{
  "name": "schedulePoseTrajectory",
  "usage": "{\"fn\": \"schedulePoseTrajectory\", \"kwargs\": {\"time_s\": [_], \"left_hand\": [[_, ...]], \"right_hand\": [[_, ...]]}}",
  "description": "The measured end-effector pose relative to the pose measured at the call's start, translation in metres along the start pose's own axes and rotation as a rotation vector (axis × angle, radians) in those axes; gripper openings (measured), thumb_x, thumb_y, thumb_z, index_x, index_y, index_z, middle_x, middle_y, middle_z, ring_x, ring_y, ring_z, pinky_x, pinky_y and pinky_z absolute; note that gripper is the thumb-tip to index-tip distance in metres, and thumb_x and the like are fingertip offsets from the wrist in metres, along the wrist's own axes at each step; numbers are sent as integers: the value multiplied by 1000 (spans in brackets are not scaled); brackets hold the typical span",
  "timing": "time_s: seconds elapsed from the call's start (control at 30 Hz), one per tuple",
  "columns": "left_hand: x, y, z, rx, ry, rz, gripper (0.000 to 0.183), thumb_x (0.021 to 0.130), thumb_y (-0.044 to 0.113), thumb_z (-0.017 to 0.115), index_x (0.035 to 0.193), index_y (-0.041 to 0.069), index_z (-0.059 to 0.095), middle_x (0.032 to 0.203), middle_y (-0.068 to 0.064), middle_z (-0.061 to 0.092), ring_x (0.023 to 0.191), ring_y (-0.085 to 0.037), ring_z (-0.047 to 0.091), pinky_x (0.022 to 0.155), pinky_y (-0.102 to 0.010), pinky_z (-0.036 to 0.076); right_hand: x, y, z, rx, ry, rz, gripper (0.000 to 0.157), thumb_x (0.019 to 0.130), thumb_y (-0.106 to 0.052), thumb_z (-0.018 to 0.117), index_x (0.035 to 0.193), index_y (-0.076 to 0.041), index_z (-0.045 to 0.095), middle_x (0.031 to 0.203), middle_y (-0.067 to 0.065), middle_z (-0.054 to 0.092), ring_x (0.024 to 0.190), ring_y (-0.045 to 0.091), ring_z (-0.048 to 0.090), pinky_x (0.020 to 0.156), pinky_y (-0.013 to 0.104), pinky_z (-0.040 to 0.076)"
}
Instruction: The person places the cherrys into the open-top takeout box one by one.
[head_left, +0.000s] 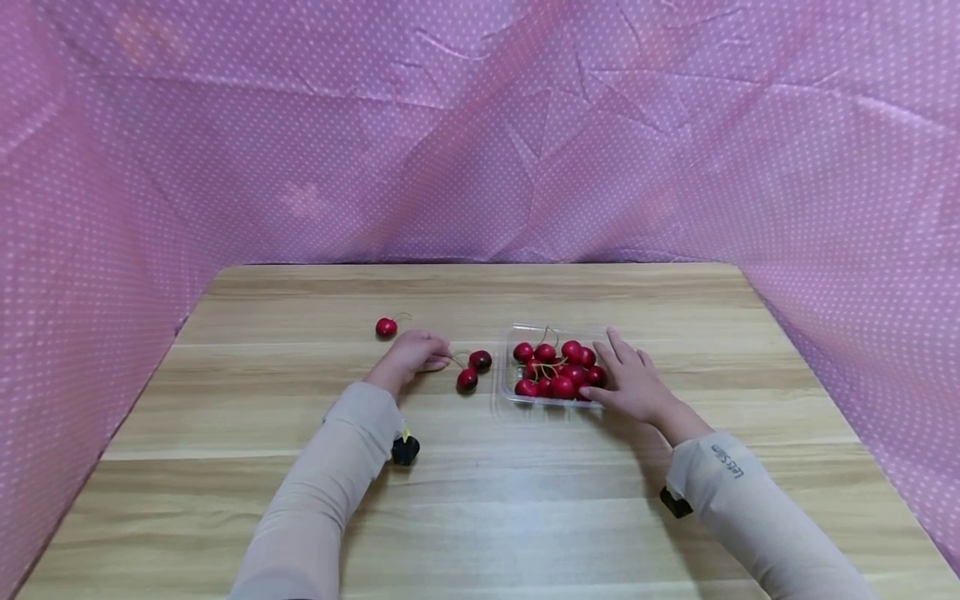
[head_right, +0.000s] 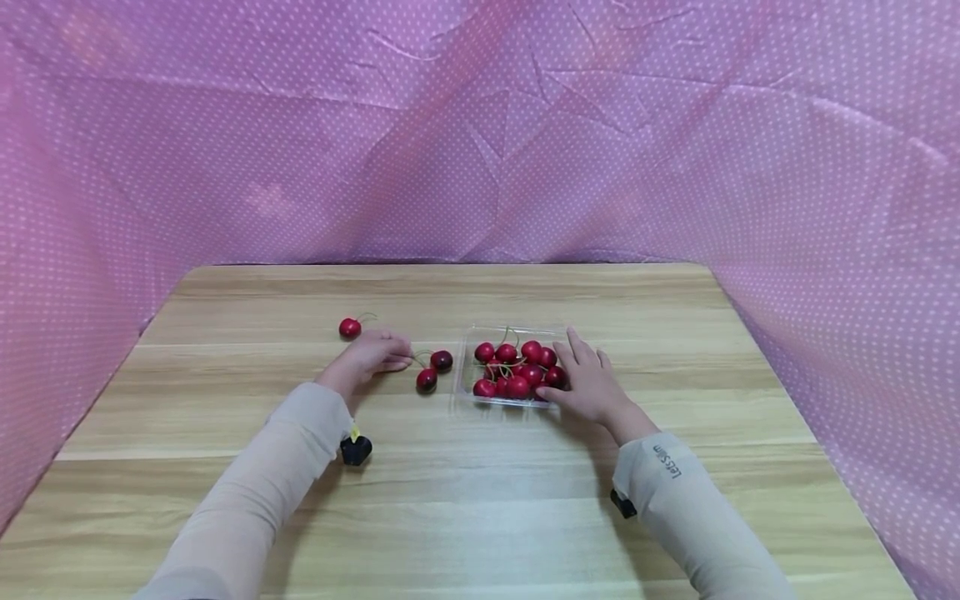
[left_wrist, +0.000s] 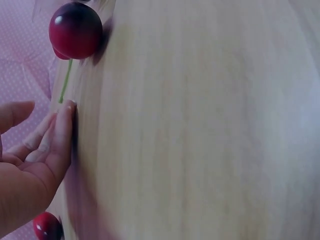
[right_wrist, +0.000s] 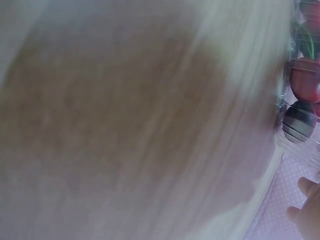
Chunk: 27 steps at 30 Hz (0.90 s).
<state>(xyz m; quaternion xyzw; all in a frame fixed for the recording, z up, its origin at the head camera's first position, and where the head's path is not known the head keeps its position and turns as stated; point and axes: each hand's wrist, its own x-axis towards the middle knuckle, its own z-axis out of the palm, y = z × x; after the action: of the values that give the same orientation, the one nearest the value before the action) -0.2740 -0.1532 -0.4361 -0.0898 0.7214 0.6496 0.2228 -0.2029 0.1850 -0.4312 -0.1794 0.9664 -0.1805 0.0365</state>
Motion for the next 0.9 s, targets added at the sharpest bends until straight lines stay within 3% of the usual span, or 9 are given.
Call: {"fn": "schedulePoseTrajectory", "kwargs": {"time_s": [0.17, 0.4, 0.6, 0.9], "left_hand": [[-2, 4, 7, 2, -5, -29, 26, 80, -4, 50, 105, -14, 50, 85, -19, 59, 62, -15, 59, 71, -27, 50], [-3, 5, 18, 30, 11, -34, 11, 78, -5, 53, 87, -10, 55, 72, -13, 58, 59, -15, 59, 67, -27, 51], [-3, 2, 22, 29, 17, -32, 14, 80, -3, 52, 91, -12, 54, 70, -12, 58, 57, -13, 58, 64, -25, 51], [-7, 5, 23, -50, 32, -10, 14, 83, -1, 50, 93, -11, 53, 72, -14, 60, 58, -15, 59, 68, -28, 51]], "right_hand": [[-1, -1, -1, -4, 3, -2, 83, 77, -56, 50, 134, -1, 24, 140, 21, 4, 125, 37, 11, 99, 53, 5], [-1, -2, -1, -6, 17, -11, 82, 77, -53, 52, 133, 0, 25, 140, 23, 5, 125, 38, 11, 99, 53, 5], [-2, -2, -1, -16, 17, -11, 82, 78, -53, 51, 134, 0, 25, 140, 23, 5, 125, 38, 11, 99, 53, 5], [-3, -2, -2, -16, 17, -14, 82, 78, -54, 51, 133, 1, 26, 139, 24, 5, 125, 38, 11, 98, 54, 7]]}}
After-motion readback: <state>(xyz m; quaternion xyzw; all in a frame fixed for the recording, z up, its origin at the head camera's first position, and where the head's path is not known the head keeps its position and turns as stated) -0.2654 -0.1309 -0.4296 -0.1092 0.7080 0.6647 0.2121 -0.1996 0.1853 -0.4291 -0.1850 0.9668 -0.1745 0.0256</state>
